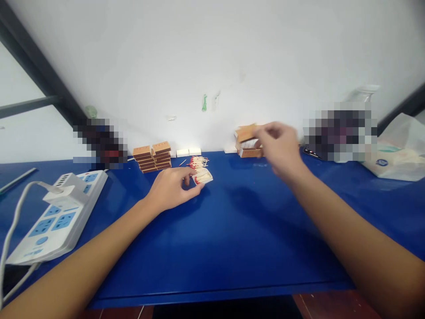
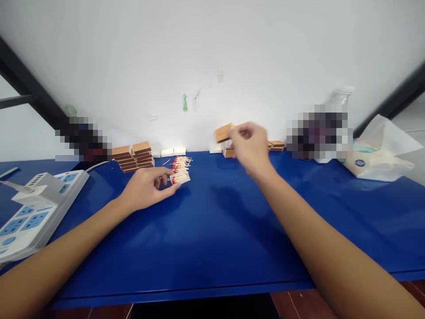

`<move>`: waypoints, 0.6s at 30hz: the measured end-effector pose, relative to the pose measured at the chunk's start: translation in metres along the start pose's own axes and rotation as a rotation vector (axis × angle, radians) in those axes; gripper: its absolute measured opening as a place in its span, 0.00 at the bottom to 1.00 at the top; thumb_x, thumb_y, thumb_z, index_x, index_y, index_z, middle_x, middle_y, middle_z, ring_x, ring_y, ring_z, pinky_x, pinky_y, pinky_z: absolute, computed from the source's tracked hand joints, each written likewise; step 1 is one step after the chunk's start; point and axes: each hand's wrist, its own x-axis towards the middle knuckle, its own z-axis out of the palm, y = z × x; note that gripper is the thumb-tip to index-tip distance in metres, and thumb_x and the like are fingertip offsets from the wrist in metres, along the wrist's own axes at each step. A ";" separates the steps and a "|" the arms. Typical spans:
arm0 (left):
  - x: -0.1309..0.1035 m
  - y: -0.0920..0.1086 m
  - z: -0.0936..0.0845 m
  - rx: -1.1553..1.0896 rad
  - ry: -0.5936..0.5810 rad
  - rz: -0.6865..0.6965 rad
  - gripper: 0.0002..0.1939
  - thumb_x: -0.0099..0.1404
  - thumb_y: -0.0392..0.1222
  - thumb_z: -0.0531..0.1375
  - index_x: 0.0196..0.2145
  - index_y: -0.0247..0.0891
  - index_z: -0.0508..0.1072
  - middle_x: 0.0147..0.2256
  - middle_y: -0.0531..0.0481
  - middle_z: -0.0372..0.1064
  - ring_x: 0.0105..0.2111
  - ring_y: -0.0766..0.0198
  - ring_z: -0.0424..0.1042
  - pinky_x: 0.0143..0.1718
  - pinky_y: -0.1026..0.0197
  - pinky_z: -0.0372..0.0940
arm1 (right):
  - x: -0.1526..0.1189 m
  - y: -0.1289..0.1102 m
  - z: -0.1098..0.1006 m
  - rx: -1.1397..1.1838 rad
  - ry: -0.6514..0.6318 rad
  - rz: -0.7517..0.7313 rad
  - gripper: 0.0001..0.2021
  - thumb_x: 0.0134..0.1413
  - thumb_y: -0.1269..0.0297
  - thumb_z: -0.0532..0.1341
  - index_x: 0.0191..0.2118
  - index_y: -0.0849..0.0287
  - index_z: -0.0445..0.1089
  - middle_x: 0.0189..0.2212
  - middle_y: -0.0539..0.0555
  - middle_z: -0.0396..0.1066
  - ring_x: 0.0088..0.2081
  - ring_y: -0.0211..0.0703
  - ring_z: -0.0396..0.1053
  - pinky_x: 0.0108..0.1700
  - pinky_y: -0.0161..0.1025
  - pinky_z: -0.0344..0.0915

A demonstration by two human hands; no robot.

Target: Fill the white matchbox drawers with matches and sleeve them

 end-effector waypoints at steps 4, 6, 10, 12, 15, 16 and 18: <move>0.001 -0.001 0.000 0.051 0.038 -0.031 0.17 0.65 0.54 0.64 0.42 0.38 0.80 0.24 0.53 0.75 0.22 0.66 0.71 0.28 0.62 0.63 | -0.036 -0.013 0.034 0.182 -0.390 0.219 0.09 0.59 0.58 0.65 0.32 0.58 0.71 0.21 0.50 0.69 0.18 0.35 0.61 0.18 0.35 0.57; 0.001 -0.001 0.000 0.048 0.043 -0.049 0.17 0.65 0.54 0.64 0.43 0.38 0.81 0.24 0.53 0.74 0.22 0.65 0.72 0.28 0.63 0.63 | -0.046 -0.016 0.039 0.190 -0.435 0.247 0.10 0.58 0.58 0.67 0.31 0.58 0.71 0.20 0.50 0.69 0.17 0.33 0.60 0.17 0.33 0.57; 0.000 -0.001 0.001 0.050 0.050 -0.057 0.19 0.65 0.55 0.65 0.44 0.38 0.81 0.24 0.53 0.75 0.23 0.64 0.73 0.28 0.62 0.64 | -0.049 -0.015 0.041 0.165 -0.400 0.256 0.10 0.57 0.59 0.68 0.32 0.59 0.70 0.21 0.50 0.70 0.18 0.33 0.62 0.16 0.32 0.57; -0.001 -0.001 0.002 0.057 0.064 -0.044 0.19 0.65 0.55 0.65 0.44 0.38 0.81 0.23 0.54 0.75 0.23 0.65 0.73 0.27 0.62 0.64 | -0.049 -0.013 0.042 0.158 -0.337 0.252 0.10 0.57 0.59 0.68 0.33 0.59 0.70 0.22 0.50 0.71 0.18 0.33 0.62 0.16 0.31 0.57; -0.001 -0.001 0.003 0.061 0.072 -0.032 0.18 0.65 0.55 0.65 0.44 0.39 0.81 0.23 0.54 0.74 0.22 0.65 0.73 0.28 0.62 0.64 | -0.049 -0.008 0.045 0.155 -0.278 0.232 0.09 0.58 0.60 0.66 0.33 0.59 0.69 0.24 0.51 0.72 0.19 0.33 0.64 0.18 0.32 0.59; -0.001 -0.001 0.003 0.061 0.076 -0.027 0.18 0.65 0.55 0.65 0.44 0.39 0.81 0.23 0.54 0.74 0.22 0.65 0.73 0.28 0.62 0.64 | -0.049 -0.006 0.047 0.158 -0.282 0.219 0.09 0.58 0.60 0.66 0.33 0.59 0.69 0.25 0.51 0.72 0.20 0.33 0.65 0.20 0.32 0.60; -0.001 -0.002 0.003 0.057 0.084 -0.023 0.18 0.64 0.55 0.66 0.44 0.39 0.81 0.23 0.54 0.74 0.22 0.65 0.73 0.27 0.62 0.64 | -0.051 -0.003 0.049 0.168 -0.296 0.182 0.08 0.58 0.60 0.66 0.34 0.59 0.68 0.26 0.51 0.73 0.20 0.34 0.67 0.21 0.34 0.62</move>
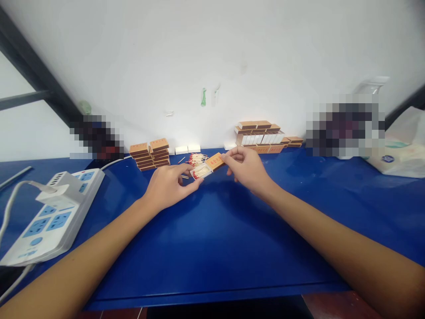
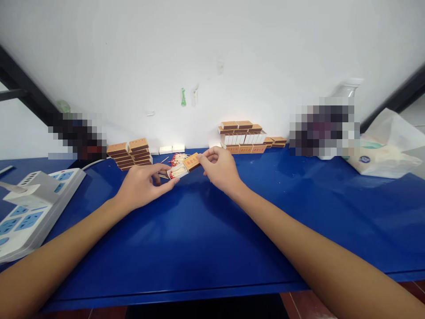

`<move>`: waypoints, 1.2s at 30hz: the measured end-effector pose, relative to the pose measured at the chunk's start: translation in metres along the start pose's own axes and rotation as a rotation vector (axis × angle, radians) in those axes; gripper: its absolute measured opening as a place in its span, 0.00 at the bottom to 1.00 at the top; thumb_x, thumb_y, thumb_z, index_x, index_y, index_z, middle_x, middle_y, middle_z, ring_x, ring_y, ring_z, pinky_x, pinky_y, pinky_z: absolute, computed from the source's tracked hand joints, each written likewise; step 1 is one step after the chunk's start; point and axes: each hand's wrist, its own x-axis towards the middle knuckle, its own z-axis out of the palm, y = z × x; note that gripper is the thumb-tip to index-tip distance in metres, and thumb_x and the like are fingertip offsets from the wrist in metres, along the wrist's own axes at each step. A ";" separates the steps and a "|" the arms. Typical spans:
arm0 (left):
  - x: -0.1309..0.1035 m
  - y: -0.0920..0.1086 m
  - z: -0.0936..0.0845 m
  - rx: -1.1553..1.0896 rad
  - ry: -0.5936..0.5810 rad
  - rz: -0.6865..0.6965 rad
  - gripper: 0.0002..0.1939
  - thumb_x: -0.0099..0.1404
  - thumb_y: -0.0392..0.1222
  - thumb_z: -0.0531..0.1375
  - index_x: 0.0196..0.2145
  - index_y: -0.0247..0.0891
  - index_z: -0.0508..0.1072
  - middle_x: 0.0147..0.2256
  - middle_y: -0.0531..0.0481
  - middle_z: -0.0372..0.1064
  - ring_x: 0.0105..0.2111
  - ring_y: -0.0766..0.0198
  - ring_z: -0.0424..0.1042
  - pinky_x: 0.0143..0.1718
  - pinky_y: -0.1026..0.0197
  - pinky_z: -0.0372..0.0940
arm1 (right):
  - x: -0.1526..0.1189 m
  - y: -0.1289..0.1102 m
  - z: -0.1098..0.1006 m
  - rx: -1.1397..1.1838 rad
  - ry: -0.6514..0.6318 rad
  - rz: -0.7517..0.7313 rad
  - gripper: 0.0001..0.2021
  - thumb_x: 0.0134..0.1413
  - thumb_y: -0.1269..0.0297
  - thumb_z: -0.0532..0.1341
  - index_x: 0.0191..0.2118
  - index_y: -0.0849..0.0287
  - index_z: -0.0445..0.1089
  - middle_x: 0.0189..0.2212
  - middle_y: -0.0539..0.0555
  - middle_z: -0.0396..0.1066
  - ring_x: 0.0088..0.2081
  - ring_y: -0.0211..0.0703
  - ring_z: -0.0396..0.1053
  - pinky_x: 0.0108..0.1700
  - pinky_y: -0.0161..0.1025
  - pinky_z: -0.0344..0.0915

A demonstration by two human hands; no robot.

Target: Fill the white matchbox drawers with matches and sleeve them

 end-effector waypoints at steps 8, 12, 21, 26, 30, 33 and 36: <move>-0.001 0.001 0.001 -0.006 0.011 0.002 0.19 0.64 0.55 0.66 0.44 0.38 0.82 0.23 0.53 0.76 0.22 0.64 0.74 0.28 0.61 0.67 | -0.004 0.007 0.006 -0.186 -0.043 -0.196 0.14 0.62 0.56 0.61 0.48 0.59 0.74 0.32 0.53 0.76 0.27 0.41 0.69 0.31 0.39 0.66; 0.000 -0.003 0.001 -0.032 -0.015 -0.005 0.21 0.66 0.59 0.66 0.46 0.39 0.81 0.29 0.51 0.80 0.26 0.62 0.77 0.31 0.60 0.69 | -0.010 0.007 0.009 -0.235 -0.218 -0.299 0.16 0.69 0.52 0.56 0.47 0.57 0.75 0.34 0.53 0.76 0.30 0.41 0.69 0.35 0.40 0.66; 0.001 -0.002 -0.001 -0.081 -0.049 0.011 0.24 0.63 0.60 0.68 0.48 0.40 0.80 0.32 0.50 0.81 0.28 0.61 0.79 0.32 0.61 0.69 | -0.026 -0.003 0.010 -0.530 -0.353 -0.495 0.21 0.76 0.53 0.46 0.53 0.60 0.72 0.43 0.59 0.76 0.43 0.47 0.72 0.46 0.42 0.65; 0.017 -0.020 -0.031 0.051 0.133 -0.029 0.21 0.67 0.55 0.65 0.51 0.39 0.77 0.39 0.48 0.80 0.32 0.62 0.77 0.36 0.61 0.69 | -0.019 0.003 0.007 -0.634 -0.199 -0.421 0.25 0.75 0.50 0.48 0.64 0.60 0.66 0.55 0.60 0.75 0.53 0.52 0.73 0.53 0.45 0.66; 0.028 -0.051 -0.066 0.279 0.247 -0.121 0.19 0.70 0.51 0.61 0.53 0.39 0.75 0.46 0.43 0.77 0.42 0.54 0.75 0.47 0.54 0.68 | -0.015 0.003 0.005 -0.699 -0.194 -0.395 0.23 0.76 0.52 0.46 0.60 0.59 0.70 0.54 0.59 0.75 0.54 0.52 0.73 0.54 0.45 0.65; 0.029 -0.069 -0.086 0.415 0.123 -0.204 0.20 0.71 0.52 0.59 0.54 0.37 0.75 0.46 0.41 0.76 0.46 0.50 0.72 0.48 0.53 0.66 | -0.016 -0.001 0.003 -0.713 -0.191 -0.391 0.22 0.76 0.53 0.46 0.56 0.58 0.71 0.51 0.58 0.76 0.51 0.51 0.73 0.52 0.44 0.65; 0.027 -0.078 -0.104 0.418 -0.041 -0.254 0.22 0.71 0.53 0.59 0.55 0.36 0.75 0.46 0.42 0.77 0.43 0.52 0.73 0.46 0.55 0.65 | -0.016 -0.003 0.003 -0.716 -0.184 -0.393 0.21 0.76 0.53 0.46 0.53 0.58 0.72 0.49 0.58 0.76 0.49 0.50 0.73 0.50 0.44 0.65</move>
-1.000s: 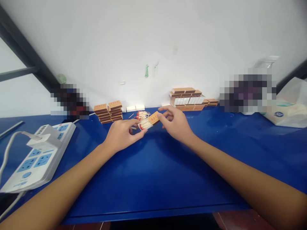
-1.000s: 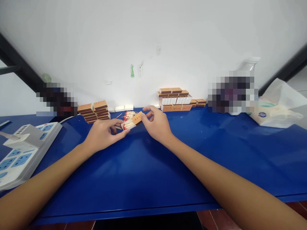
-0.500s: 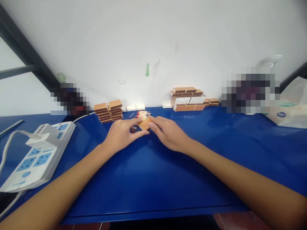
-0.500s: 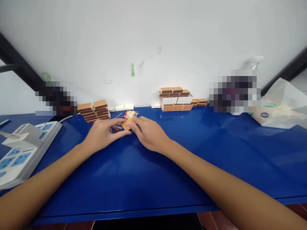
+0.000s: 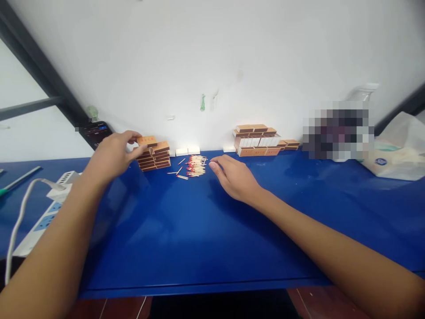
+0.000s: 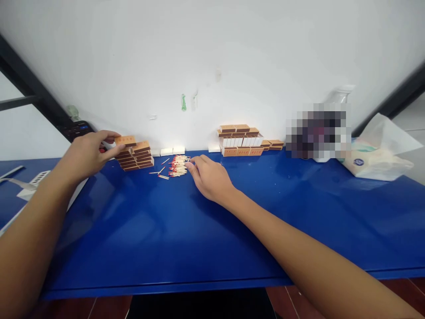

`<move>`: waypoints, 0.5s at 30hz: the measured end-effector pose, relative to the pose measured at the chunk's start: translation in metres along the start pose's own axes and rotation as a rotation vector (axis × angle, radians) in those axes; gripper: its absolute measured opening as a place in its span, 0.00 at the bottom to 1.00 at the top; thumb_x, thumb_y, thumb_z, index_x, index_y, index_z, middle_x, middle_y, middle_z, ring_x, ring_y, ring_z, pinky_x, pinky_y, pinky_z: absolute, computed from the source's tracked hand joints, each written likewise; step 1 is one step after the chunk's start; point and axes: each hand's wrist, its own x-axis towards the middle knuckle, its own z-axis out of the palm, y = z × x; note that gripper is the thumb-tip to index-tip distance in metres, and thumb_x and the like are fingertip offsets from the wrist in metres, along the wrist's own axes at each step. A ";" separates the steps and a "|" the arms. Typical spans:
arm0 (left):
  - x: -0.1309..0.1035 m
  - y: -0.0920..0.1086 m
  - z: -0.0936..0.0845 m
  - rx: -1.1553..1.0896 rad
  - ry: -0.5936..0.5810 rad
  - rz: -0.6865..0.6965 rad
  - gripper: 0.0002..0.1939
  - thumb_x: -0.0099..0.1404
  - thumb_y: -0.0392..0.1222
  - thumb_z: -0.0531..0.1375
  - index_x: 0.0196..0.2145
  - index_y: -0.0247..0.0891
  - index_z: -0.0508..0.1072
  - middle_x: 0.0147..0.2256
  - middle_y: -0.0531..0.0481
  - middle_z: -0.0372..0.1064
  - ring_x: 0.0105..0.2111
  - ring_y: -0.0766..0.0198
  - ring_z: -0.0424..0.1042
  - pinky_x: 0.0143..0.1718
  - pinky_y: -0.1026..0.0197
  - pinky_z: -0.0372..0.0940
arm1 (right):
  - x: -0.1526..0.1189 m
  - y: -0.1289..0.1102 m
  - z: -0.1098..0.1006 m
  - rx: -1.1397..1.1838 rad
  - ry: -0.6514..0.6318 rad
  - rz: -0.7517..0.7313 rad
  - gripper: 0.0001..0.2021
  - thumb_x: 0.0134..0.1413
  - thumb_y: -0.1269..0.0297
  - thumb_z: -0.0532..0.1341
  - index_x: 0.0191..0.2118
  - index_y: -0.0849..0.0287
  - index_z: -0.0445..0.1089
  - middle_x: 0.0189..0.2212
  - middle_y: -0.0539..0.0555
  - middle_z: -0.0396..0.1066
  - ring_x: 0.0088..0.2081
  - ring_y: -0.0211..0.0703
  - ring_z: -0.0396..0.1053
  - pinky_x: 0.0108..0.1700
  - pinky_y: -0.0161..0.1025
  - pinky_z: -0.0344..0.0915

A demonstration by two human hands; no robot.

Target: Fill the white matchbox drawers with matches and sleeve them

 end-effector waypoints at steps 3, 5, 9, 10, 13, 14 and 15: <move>0.000 -0.011 -0.013 0.045 -0.043 -0.047 0.22 0.70 0.53 0.58 0.53 0.37 0.76 0.44 0.44 0.77 0.41 0.53 0.73 0.45 0.56 0.64 | 0.001 0.001 0.001 0.004 0.004 -0.003 0.21 0.76 0.53 0.46 0.51 0.58 0.72 0.48 0.58 0.76 0.49 0.49 0.73 0.51 0.43 0.64; 0.001 -0.018 -0.018 0.018 -0.097 -0.104 0.22 0.69 0.55 0.58 0.53 0.40 0.77 0.46 0.46 0.78 0.41 0.54 0.73 0.44 0.57 0.64 | 0.001 0.003 0.002 0.007 0.004 -0.004 0.21 0.76 0.53 0.46 0.51 0.57 0.72 0.48 0.58 0.76 0.49 0.49 0.73 0.51 0.42 0.63; 0.001 -0.031 -0.015 -0.030 -0.217 -0.131 0.22 0.68 0.60 0.60 0.51 0.44 0.78 0.47 0.49 0.78 0.43 0.53 0.75 0.44 0.57 0.65 | 0.002 0.006 0.004 0.003 -0.005 0.003 0.21 0.76 0.52 0.46 0.49 0.57 0.72 0.47 0.57 0.75 0.49 0.48 0.73 0.51 0.42 0.63; 0.000 -0.033 -0.012 -0.043 -0.220 -0.118 0.23 0.68 0.60 0.61 0.51 0.44 0.78 0.47 0.49 0.79 0.42 0.54 0.75 0.44 0.56 0.65 | 0.002 0.007 0.005 0.003 -0.009 0.005 0.21 0.76 0.52 0.46 0.49 0.57 0.72 0.47 0.57 0.75 0.49 0.48 0.73 0.51 0.43 0.63; -0.001 -0.038 -0.004 -0.097 -0.119 -0.049 0.29 0.67 0.67 0.60 0.53 0.42 0.77 0.48 0.48 0.79 0.40 0.55 0.75 0.46 0.53 0.67 | 0.002 0.008 0.005 0.012 -0.017 0.003 0.21 0.76 0.52 0.46 0.49 0.57 0.73 0.47 0.57 0.75 0.48 0.48 0.73 0.51 0.43 0.63; -0.001 -0.038 -0.002 -0.116 -0.080 -0.025 0.33 0.65 0.70 0.60 0.54 0.42 0.77 0.47 0.47 0.79 0.40 0.55 0.74 0.46 0.52 0.68 | 0.002 0.009 0.005 0.013 -0.018 0.002 0.21 0.76 0.51 0.46 0.48 0.57 0.73 0.47 0.57 0.75 0.48 0.48 0.72 0.50 0.43 0.63; -0.002 -0.038 0.000 -0.130 -0.044 -0.008 0.36 0.63 0.73 0.60 0.55 0.42 0.77 0.47 0.47 0.80 0.39 0.56 0.74 0.45 0.52 0.68 | 0.002 0.009 0.005 0.012 -0.020 0.002 0.21 0.75 0.51 0.46 0.48 0.57 0.73 0.46 0.57 0.75 0.48 0.48 0.72 0.50 0.43 0.63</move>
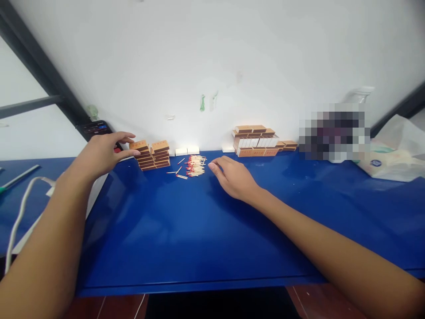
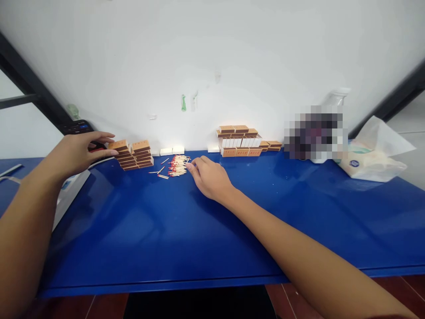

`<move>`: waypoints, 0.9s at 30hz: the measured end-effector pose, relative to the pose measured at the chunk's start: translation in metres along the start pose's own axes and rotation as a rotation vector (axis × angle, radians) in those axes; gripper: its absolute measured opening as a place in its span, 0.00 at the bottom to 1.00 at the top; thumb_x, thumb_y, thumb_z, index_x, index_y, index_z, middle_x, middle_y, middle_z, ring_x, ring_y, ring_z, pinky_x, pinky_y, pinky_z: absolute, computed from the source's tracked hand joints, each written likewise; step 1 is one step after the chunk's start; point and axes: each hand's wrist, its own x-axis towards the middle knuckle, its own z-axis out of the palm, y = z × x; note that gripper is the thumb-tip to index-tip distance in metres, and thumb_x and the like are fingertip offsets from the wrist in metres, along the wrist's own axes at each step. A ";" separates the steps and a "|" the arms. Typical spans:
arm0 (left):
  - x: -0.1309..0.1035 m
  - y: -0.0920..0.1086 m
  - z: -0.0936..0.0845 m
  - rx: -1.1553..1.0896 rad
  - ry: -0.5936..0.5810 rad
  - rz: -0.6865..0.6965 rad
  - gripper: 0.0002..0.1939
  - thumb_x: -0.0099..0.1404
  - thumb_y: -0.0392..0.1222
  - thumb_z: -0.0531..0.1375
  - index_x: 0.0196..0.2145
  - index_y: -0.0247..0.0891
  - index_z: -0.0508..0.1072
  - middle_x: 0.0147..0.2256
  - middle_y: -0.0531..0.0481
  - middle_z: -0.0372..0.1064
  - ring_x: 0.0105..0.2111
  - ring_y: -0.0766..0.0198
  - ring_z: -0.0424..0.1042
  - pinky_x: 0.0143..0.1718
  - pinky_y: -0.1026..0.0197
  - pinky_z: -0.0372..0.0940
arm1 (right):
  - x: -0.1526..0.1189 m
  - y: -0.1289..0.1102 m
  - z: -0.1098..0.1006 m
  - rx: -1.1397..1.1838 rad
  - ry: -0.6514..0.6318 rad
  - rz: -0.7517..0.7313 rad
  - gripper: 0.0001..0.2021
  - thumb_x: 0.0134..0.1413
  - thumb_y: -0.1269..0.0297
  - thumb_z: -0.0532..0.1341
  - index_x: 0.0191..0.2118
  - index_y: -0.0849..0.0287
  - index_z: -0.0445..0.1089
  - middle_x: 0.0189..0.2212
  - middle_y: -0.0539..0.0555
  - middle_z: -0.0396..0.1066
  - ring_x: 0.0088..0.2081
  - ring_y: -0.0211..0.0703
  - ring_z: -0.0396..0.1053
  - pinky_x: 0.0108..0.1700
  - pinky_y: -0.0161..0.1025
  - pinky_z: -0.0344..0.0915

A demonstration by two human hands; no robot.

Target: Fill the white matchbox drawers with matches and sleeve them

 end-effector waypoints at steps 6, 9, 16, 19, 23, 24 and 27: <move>0.001 0.001 0.008 0.016 0.078 0.069 0.35 0.63 0.73 0.60 0.52 0.42 0.78 0.45 0.45 0.81 0.34 0.57 0.73 0.42 0.52 0.69 | 0.000 -0.002 -0.001 -0.028 -0.020 0.006 0.21 0.75 0.51 0.46 0.45 0.58 0.73 0.44 0.58 0.75 0.45 0.48 0.72 0.46 0.42 0.63; 0.002 0.004 0.009 0.013 0.126 0.101 0.30 0.63 0.68 0.64 0.52 0.44 0.78 0.47 0.45 0.80 0.40 0.52 0.76 0.44 0.52 0.69 | 0.000 -0.003 -0.001 -0.036 -0.024 0.003 0.22 0.75 0.51 0.47 0.45 0.58 0.73 0.44 0.58 0.75 0.44 0.48 0.72 0.45 0.42 0.63; -0.004 0.049 0.019 0.070 0.362 0.285 0.23 0.72 0.58 0.59 0.56 0.39 0.73 0.50 0.46 0.77 0.53 0.51 0.71 0.57 0.46 0.64 | 0.012 0.019 -0.002 -0.140 0.025 0.005 0.12 0.70 0.61 0.55 0.47 0.58 0.74 0.46 0.57 0.77 0.45 0.48 0.73 0.44 0.41 0.64; -0.016 0.085 0.037 0.011 0.341 0.358 0.17 0.73 0.53 0.60 0.50 0.40 0.76 0.44 0.45 0.79 0.46 0.53 0.74 0.51 0.49 0.67 | 0.029 0.033 -0.010 -0.276 0.008 0.054 0.12 0.69 0.63 0.55 0.49 0.60 0.74 0.46 0.59 0.77 0.45 0.48 0.74 0.45 0.41 0.65; -0.039 0.126 0.067 -0.103 0.033 0.542 0.16 0.75 0.53 0.56 0.41 0.41 0.79 0.31 0.49 0.78 0.30 0.61 0.75 0.32 0.58 0.65 | 0.058 0.044 -0.017 -0.418 -0.032 0.155 0.17 0.70 0.63 0.54 0.58 0.61 0.71 0.49 0.65 0.76 0.48 0.53 0.75 0.47 0.45 0.67; -0.044 0.133 0.073 -0.108 -0.041 0.558 0.18 0.75 0.53 0.55 0.38 0.41 0.79 0.28 0.51 0.77 0.27 0.62 0.74 0.29 0.59 0.62 | 0.065 0.046 -0.016 -0.439 -0.040 0.173 0.18 0.69 0.64 0.55 0.58 0.63 0.71 0.50 0.68 0.76 0.49 0.55 0.75 0.48 0.46 0.67; -0.053 0.143 0.083 -0.131 -0.194 0.604 0.18 0.75 0.52 0.55 0.36 0.40 0.79 0.26 0.51 0.75 0.26 0.63 0.74 0.28 0.60 0.61 | 0.081 0.049 -0.009 -0.505 -0.094 0.214 0.17 0.66 0.68 0.56 0.55 0.67 0.73 0.49 0.75 0.75 0.51 0.61 0.74 0.47 0.47 0.68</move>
